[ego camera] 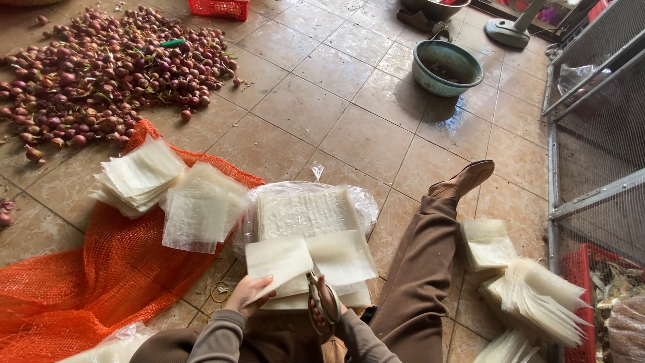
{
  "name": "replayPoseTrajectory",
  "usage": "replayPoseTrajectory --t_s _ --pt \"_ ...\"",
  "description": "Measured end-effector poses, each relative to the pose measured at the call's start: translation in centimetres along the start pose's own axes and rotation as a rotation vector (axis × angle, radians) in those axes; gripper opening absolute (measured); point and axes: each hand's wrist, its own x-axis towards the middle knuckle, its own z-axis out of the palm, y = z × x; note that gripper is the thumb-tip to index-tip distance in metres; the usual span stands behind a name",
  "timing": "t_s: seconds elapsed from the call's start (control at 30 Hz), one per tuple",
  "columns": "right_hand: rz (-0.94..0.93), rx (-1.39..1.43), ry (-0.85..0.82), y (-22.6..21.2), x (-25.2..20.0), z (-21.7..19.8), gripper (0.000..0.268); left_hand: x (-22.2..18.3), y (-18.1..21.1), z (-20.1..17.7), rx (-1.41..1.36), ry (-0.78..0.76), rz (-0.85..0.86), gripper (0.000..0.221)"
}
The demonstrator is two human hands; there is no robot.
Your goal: Cutting stacks of thin white sheets into smaller rectangular pieces using scissors while sitting on the floor.
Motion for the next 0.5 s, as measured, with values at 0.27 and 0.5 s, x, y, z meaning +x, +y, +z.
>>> replayPoseTrajectory --t_s 0.27,0.5 --pt "-0.491 0.488 -0.501 7.5 -8.3 -3.9 0.091 -1.6 0.4 8.3 0.069 0.026 0.106 0.051" --pt "-0.322 0.321 0.21 5.9 -9.0 -8.6 0.094 4.3 -7.8 17.4 1.064 0.52 0.25 0.064"
